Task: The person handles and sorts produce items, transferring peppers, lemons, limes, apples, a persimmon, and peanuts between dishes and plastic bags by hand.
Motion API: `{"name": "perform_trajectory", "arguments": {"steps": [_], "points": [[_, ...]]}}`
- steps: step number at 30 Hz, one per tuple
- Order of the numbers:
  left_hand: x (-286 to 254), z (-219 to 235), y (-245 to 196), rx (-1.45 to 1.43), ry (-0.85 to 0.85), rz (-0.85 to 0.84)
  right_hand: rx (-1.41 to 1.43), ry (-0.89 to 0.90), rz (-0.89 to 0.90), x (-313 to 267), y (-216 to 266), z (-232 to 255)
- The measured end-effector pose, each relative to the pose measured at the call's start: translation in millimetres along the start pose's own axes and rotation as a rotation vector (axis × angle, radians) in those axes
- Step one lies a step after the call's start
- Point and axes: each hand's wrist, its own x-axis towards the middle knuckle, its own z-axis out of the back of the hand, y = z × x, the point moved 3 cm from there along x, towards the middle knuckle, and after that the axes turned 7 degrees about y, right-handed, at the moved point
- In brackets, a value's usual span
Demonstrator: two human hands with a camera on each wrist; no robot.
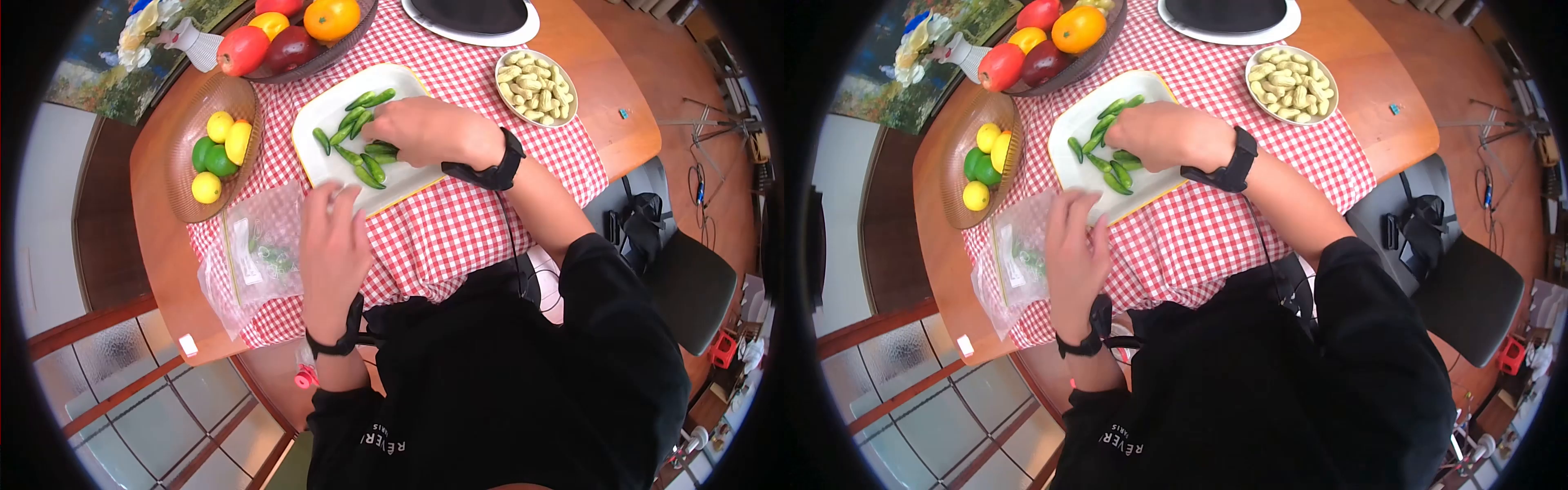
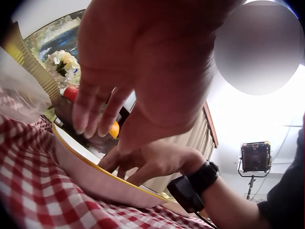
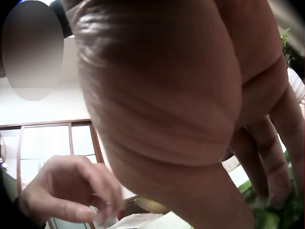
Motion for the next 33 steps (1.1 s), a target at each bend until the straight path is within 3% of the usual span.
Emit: {"name": "perform_trajectory", "arguments": {"steps": [2, 7, 9, 11, 13, 15, 17, 20, 28, 30, 31, 33], "points": [[22, -9, -1, 0.089, 0.057, 0.034, 0.100, -0.046, 0.119, 7, 0, -7], [59, -18, 15, 0.215, 0.170, 0.139, 0.290, -0.174, 0.118, -1, -19, 7], [67, -21, 27, 0.238, 0.167, 0.160, 0.251, -0.371, 0.095, 0, -31, 10], [80, -25, 39, 0.262, 0.184, 0.158, 0.187, -0.367, 0.023, 1, -20, 11], [89, -26, 42, 0.288, 0.209, 0.154, 0.123, -0.198, -0.061, 8, -16, 2], [97, -25, 43, 0.172, 0.337, 0.206, 0.095, -0.200, -0.053, 11, -17, -1], [98, -24, 39, 0.141, 0.344, 0.206, 0.217, -0.156, -0.021, 13, -22, -3], [96, -25, 42, 0.076, 0.323, 0.203, 0.259, -0.199, 0.064, 11, -26, -9], [84, -19, 50, -0.030, 0.217, 0.080, 0.350, -0.242, 0.089, 1, -25, 0], [73, -14, 43, -0.187, 0.243, 0.104, 0.365, -0.273, 0.112, -8, -25, 6], [67, -11, 40, -0.186, 0.246, 0.106, 0.312, -0.232, 0.067, -15, -23, 11], [59, -8, 30, 0.123, 0.188, -0.015, 0.261, -0.186, 0.022, -23, -22, 12]]}}
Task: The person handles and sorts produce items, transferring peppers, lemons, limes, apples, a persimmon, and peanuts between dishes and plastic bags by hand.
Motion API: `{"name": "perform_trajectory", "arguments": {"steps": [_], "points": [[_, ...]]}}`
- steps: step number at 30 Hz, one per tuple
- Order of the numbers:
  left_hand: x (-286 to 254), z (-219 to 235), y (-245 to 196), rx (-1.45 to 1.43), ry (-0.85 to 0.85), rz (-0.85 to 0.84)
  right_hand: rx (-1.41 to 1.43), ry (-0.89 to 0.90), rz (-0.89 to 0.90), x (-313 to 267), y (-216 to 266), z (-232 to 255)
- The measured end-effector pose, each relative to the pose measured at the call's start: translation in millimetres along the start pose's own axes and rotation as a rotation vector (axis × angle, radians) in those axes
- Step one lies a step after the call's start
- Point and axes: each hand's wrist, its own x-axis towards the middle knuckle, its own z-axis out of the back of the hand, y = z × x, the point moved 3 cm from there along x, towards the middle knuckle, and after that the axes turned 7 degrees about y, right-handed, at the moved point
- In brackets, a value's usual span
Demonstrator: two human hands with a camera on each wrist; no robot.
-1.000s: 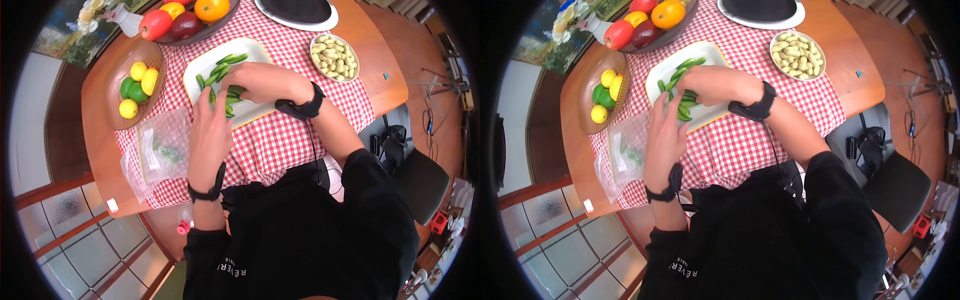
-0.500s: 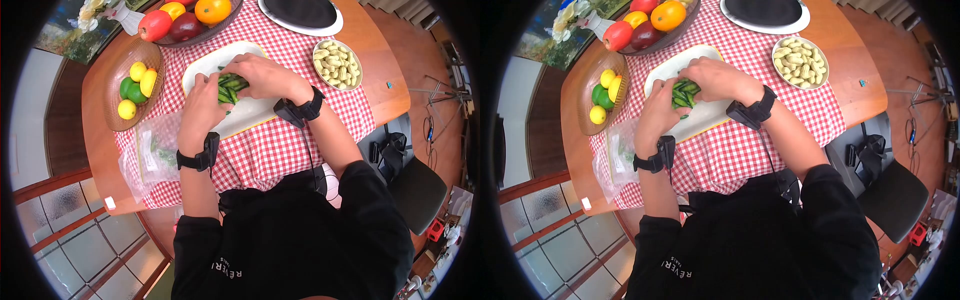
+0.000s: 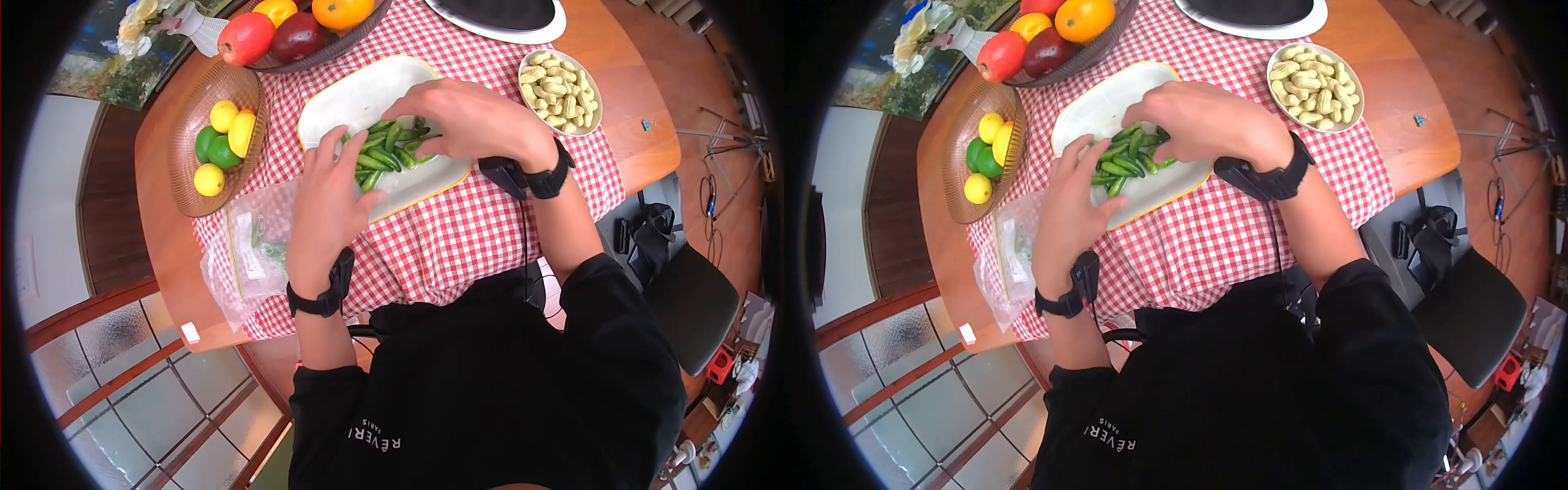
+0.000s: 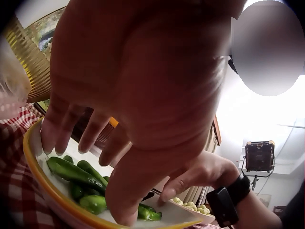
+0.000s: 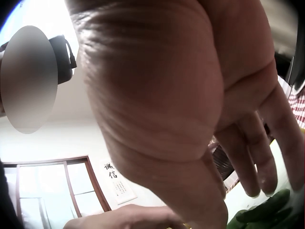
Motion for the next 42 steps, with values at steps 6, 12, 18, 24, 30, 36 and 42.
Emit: {"name": "perform_trajectory", "arguments": {"steps": [6, 12, 18, 24, 30, 36, 42], "points": [[16, -12, -2, -0.045, 0.130, 0.127, -0.202, -0.035, 0.006, 6, 5, -25], [28, -10, 2, -0.193, 0.089, 0.109, -0.044, -0.083, 0.019, 17, -3, -27], [27, 5, 17, -0.360, 0.087, 0.029, 0.164, -0.044, 0.040, 14, -12, -8], [15, 5, 17, -0.121, -0.012, -0.055, 0.189, -0.103, 0.113, 2, -11, 9], [18, -15, 12, -0.146, 0.039, 0.069, 0.142, 0.027, -0.012, 5, -6, 0], [17, -22, 17, -0.362, 0.044, 0.009, 0.129, 0.106, -0.003, 14, 2, -19], [18, -3, 18, -0.127, -0.090, 0.012, 0.094, -0.059, -0.016, 15, -7, -9]]}}
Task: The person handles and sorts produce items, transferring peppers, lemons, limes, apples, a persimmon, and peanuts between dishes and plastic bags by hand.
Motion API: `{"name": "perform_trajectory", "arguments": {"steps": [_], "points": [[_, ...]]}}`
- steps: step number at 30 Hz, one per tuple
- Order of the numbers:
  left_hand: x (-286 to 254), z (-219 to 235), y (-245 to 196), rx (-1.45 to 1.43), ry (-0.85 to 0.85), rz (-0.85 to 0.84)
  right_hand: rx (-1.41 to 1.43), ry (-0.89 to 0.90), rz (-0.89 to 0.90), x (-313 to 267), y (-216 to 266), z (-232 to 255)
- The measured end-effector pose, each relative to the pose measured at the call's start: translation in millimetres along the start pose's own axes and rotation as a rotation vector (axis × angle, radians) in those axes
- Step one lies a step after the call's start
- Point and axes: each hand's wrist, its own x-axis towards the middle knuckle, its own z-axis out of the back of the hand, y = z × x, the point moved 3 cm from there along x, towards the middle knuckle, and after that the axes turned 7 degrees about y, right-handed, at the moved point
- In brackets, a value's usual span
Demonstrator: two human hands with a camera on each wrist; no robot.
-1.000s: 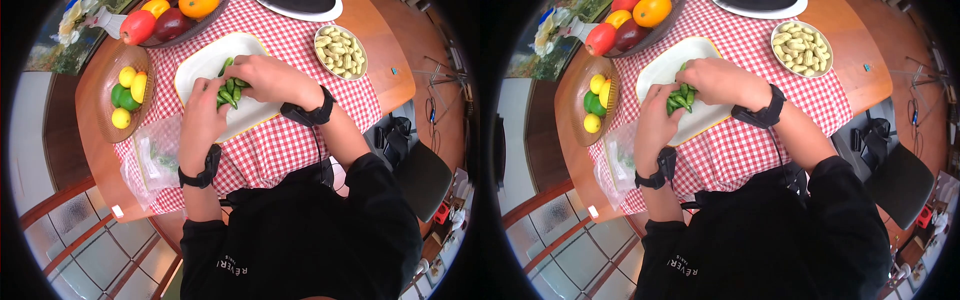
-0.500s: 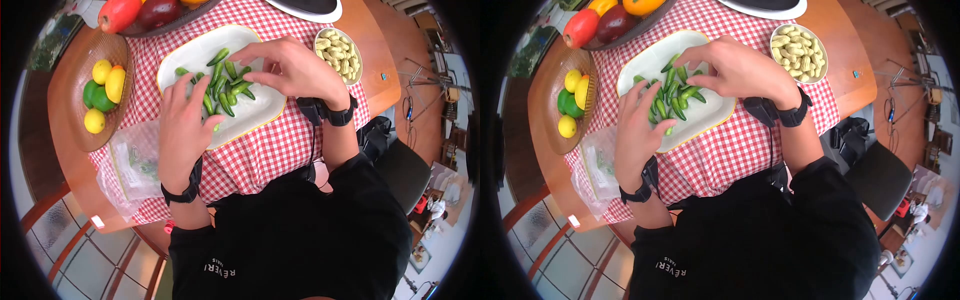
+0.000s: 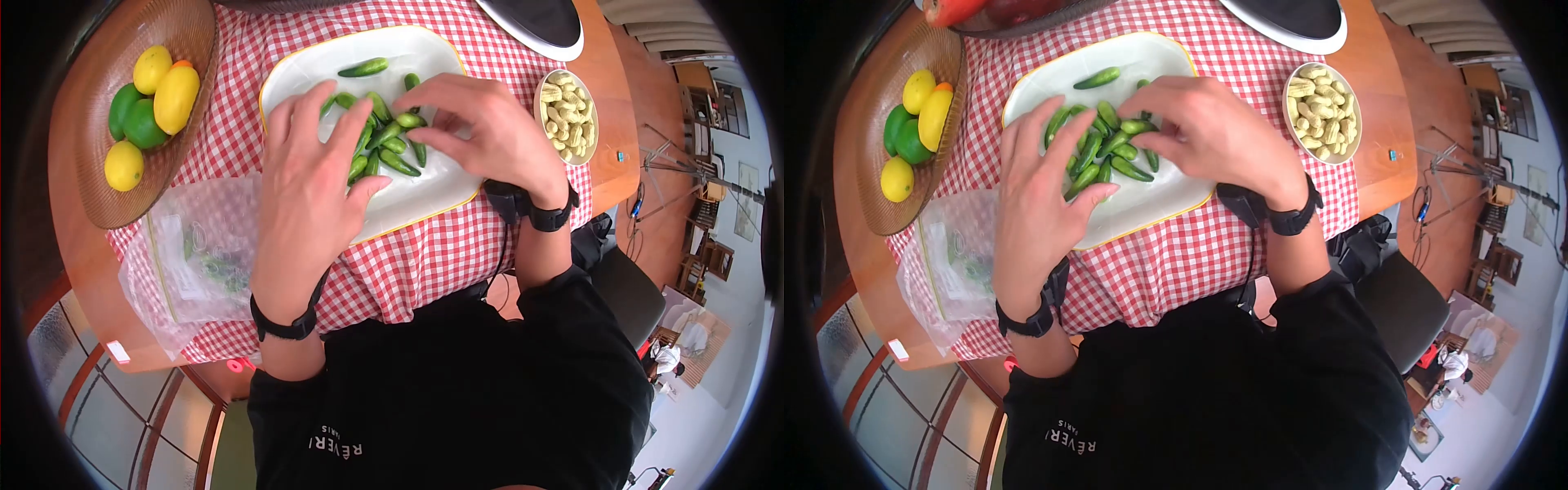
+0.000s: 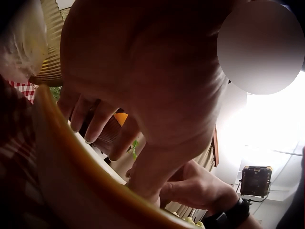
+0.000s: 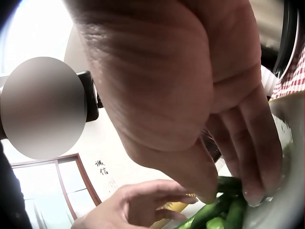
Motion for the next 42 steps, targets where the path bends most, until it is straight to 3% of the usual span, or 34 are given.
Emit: {"name": "perform_trajectory", "arguments": {"steps": [4, 6, 10, 14, 20, 22, 26, 28, 32, 36, 42], "points": [[-4, -10, 3, 0.061, 0.033, 0.073, -0.017, -0.050, -0.065, 0, 3, 8], [-3, -13, 0, -0.108, 0.104, 0.078, -0.032, -0.004, -0.071, -3, 0, 2], [-2, -17, 3, -0.160, 0.137, 0.050, -0.038, 0.174, -0.022, -2, 7, -12], [-2, -16, 4, -0.247, 0.062, 0.010, -0.076, 0.115, -0.039, -1, 6, -18], [-1, -8, 6, -0.336, 0.036, 0.031, -0.001, 0.061, 0.110, 1, 1, -4], [-3, -5, 3, -0.121, 0.017, -0.010, 0.010, 0.049, 0.089, -1, 1, -3], [-4, -9, 1, -0.043, 0.069, 0.001, 0.042, 0.009, 0.033, -2, 3, 1], [-3, -11, 2, -0.184, 0.168, 0.055, 0.028, 0.036, 0.003, -5, 5, 1], [-3, -13, 4, -0.218, 0.132, 0.049, -0.056, 0.124, 0.013, -7, 3, -6], [-2, -13, 5, -0.330, 0.102, 0.061, -0.026, 0.101, -0.009, -2, 7, -16], [1, -15, 3, -0.432, 0.041, 0.012, -0.038, 0.021, 0.097, 0, -1, -6]]}}
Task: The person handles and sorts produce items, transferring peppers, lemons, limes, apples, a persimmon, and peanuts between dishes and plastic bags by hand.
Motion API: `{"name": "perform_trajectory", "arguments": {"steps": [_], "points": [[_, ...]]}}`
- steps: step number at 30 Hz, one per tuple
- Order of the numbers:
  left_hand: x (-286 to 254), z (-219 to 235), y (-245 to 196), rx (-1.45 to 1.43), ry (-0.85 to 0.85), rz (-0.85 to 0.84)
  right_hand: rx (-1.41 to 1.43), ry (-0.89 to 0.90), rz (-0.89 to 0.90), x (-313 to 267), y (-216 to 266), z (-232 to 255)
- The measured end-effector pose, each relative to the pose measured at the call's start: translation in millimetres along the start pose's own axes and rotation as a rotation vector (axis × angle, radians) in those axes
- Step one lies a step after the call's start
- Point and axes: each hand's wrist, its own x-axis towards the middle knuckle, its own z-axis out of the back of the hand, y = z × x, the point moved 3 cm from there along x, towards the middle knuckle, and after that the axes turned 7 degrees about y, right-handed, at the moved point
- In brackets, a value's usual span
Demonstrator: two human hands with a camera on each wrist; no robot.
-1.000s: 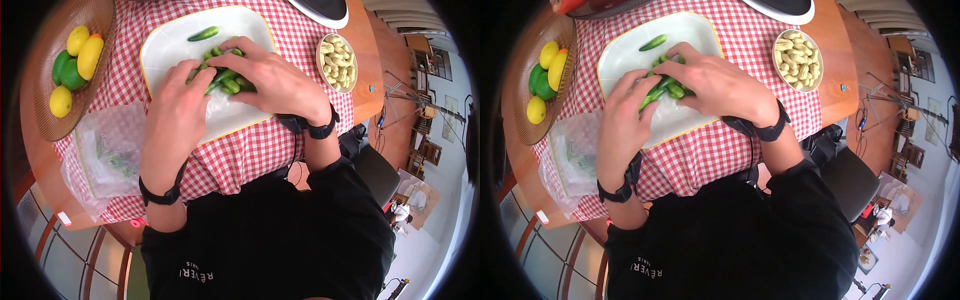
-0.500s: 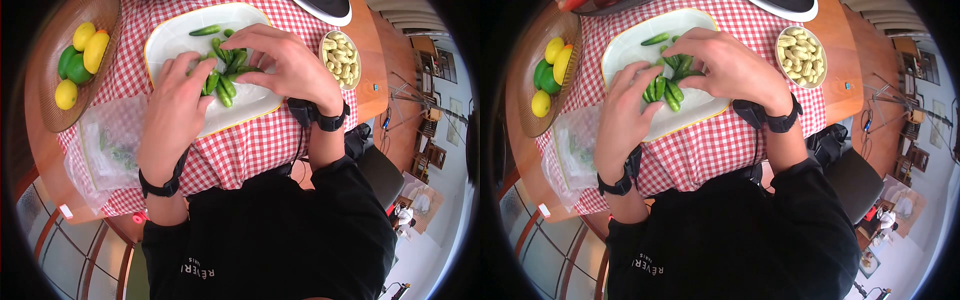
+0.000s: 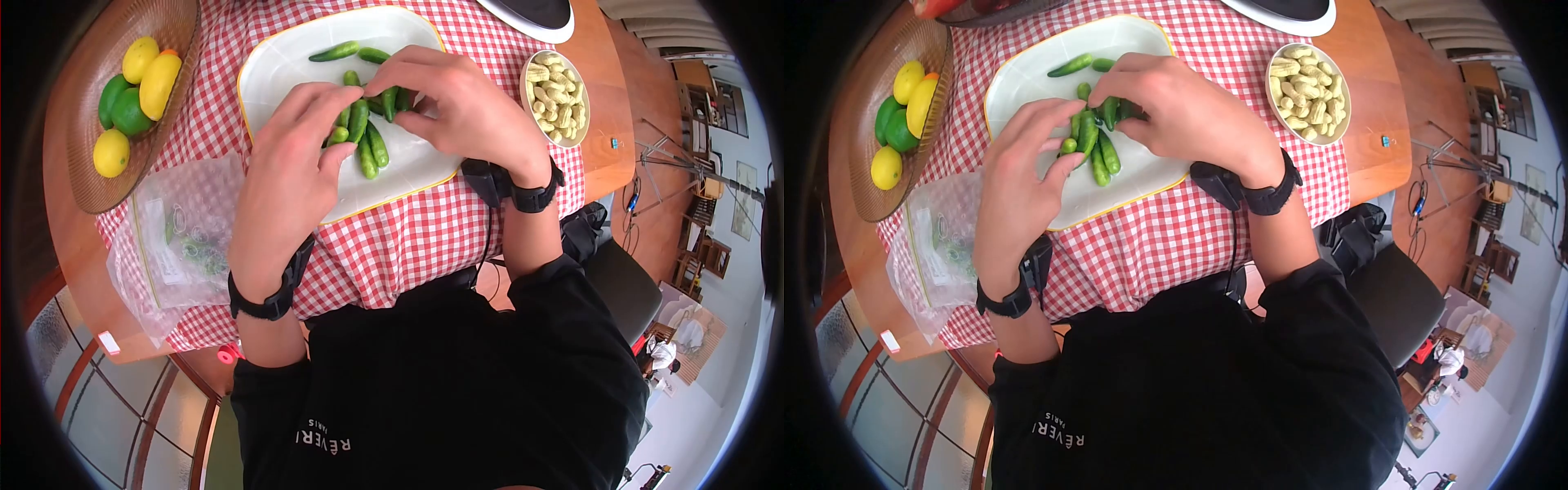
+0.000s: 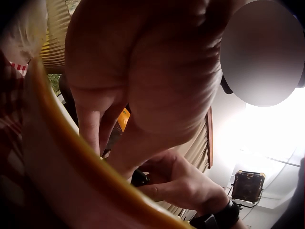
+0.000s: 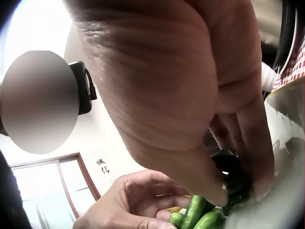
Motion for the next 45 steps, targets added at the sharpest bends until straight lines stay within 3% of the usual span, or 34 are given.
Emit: {"name": "perform_trajectory", "arguments": {"steps": [5, 7, 8, 10, 15, 26, 32, 34, 38, 40, 45], "points": [[0, 6, 0, 0.006, -0.054, -0.022, 0.021, -0.056, -0.039, 0, 1, 8], [-1, 8, -1, 0.282, -0.024, -0.045, 0.019, -0.026, -0.053, -2, 1, 8], [-2, 7, -3, 0.282, -0.025, -0.044, 0.018, 0.005, -0.067, -2, 1, 7], [-4, 3, -3, 0.201, 0.064, 0.085, 0.017, 0.035, -0.060, -5, 0, 2], [-3, -2, 0, 0.143, 0.102, 0.057, -0.008, 0.134, -0.044, -5, 4, -5], [1, -6, -5, -0.058, 0.045, 0.000, 0.068, 0.025, 0.005, 3, 8, -6], [3, -8, -6, -0.097, -0.052, -0.044, 0.129, -0.010, 0.044, 3, 11, 1], [2, -4, -10, -0.068, -0.174, -0.097, 0.129, -0.008, 0.036, 3, 12, 4], [2, 3, -13, 0.046, -0.149, -0.002, 0.093, -0.040, 0.056, 2, 10, 5], [1, 2, -8, -0.165, -0.222, 0.043, 0.094, -0.046, 0.051, 3, 8, 5], [2, 0, -3, -0.176, -0.272, -0.016, 0.107, -0.068, 0.041, 3, 8, 5]]}}
